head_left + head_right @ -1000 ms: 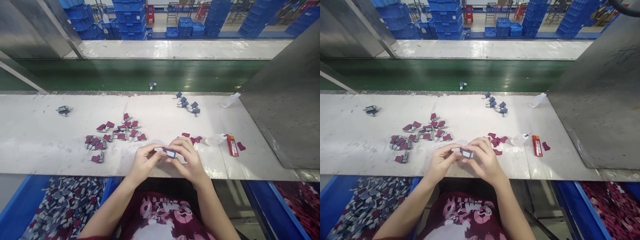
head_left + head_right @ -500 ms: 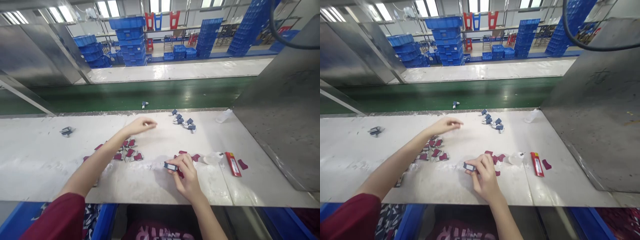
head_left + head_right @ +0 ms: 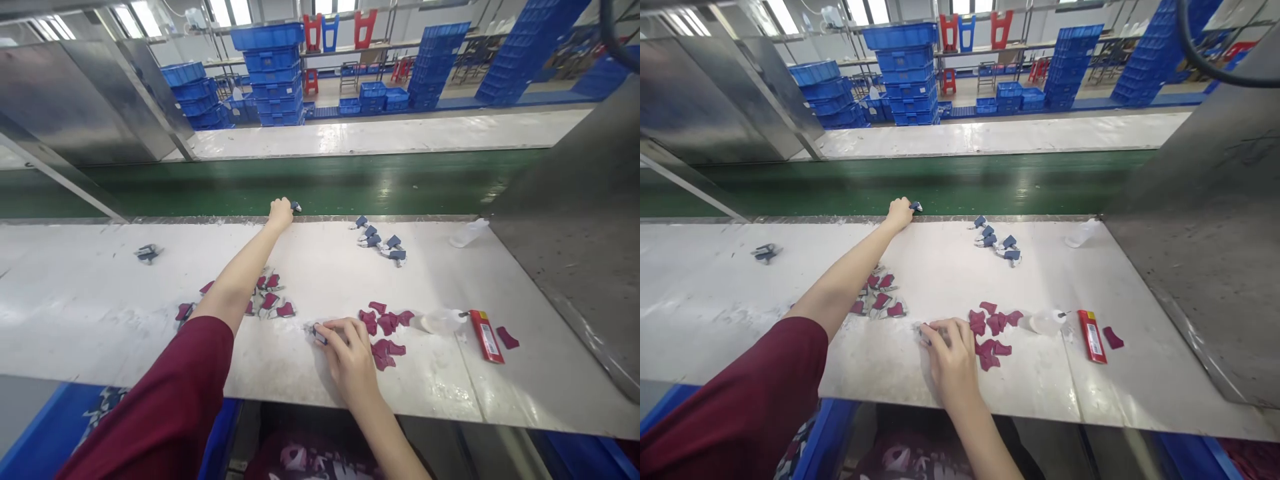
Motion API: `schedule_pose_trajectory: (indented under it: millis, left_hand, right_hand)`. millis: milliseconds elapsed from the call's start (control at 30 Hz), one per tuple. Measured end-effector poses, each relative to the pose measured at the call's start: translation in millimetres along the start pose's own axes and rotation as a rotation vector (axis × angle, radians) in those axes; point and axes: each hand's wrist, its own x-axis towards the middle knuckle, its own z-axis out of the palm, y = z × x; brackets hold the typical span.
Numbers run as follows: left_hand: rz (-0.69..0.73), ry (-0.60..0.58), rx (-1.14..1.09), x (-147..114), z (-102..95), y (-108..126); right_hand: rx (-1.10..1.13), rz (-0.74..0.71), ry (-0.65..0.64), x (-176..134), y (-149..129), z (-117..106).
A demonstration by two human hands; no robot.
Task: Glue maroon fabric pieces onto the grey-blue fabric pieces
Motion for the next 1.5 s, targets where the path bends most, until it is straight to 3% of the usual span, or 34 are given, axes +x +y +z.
schedule_pose_trajectory:
  millis: [100,167,333,400,533,700,767,867,967,1033,1100,1167,1333,1400,1500]
  left_hand:
    - [0.041,-0.001,-0.038,-18.0,-12.9,2.1]
    - [0.086,0.003,-0.073,-45.5,-22.2,4.5]
    - [0.274,0.005,-0.188,-169.5,-38.2,-8.2]
    - [0.332,0.088,-0.356,-225.8,-40.7,-21.9]
    - [0.062,0.25,-0.585,-318.0,-32.7,-43.3]
    - [-0.183,0.453,-0.675,-389.7,-3.3,-36.2]
    - [-0.151,0.483,-0.636,-403.2,5.0,-28.9]
    - [0.034,0.433,-0.578,-405.9,10.3,-19.7]
    - [0.199,0.328,-0.514,-396.2,13.4,-12.1]
    - [0.265,0.254,-0.472,-388.8,17.0,-7.0]
    - [0.317,0.192,-0.43,-383.0,21.3,-2.6]
    - [0.353,0.155,-0.394,-378.7,25.3,0.4]
    - [0.349,0.14,-0.34,-370.5,30.7,2.0]
    - [0.336,0.145,-0.318,-367.5,31.4,2.0]
    - [0.328,0.136,-0.31,-363.1,31.0,2.4]
  right_hand:
    - [-0.045,-0.009,0.015,-0.4,-3.9,9.2]
    - [-0.087,-0.006,-0.041,-3.4,-12.0,13.5]
    - [-0.276,0.013,-0.245,-20.1,-39.7,20.5]
    - [-0.323,0.036,-0.284,-24.1,-48.5,23.9]
    - [-0.323,0.108,-0.358,-18.2,-59.2,35.4]
    - [-0.206,0.077,-0.383,-2.5,-56.4,40.2]
    - [-0.134,0.054,-0.29,-0.9,-46.0,29.2]
    - [-0.087,0.08,0.022,-5.1,-19.5,-3.1]
    - [-0.272,0.178,0.386,-11.9,11.3,-44.3]
    - [-0.438,0.299,0.542,-15.0,28.8,-68.2]
    - [-0.496,0.386,0.523,-16.6,42.4,-84.2]
    - [-0.468,0.475,0.423,-17.1,53.2,-91.2]
    - [-0.348,0.589,0.168,-15.9,76.1,-87.2]
    - [-0.343,0.593,0.147,-14.8,82.1,-85.8]
    - [-0.256,0.492,0.24,-13.4,81.2,-85.2]
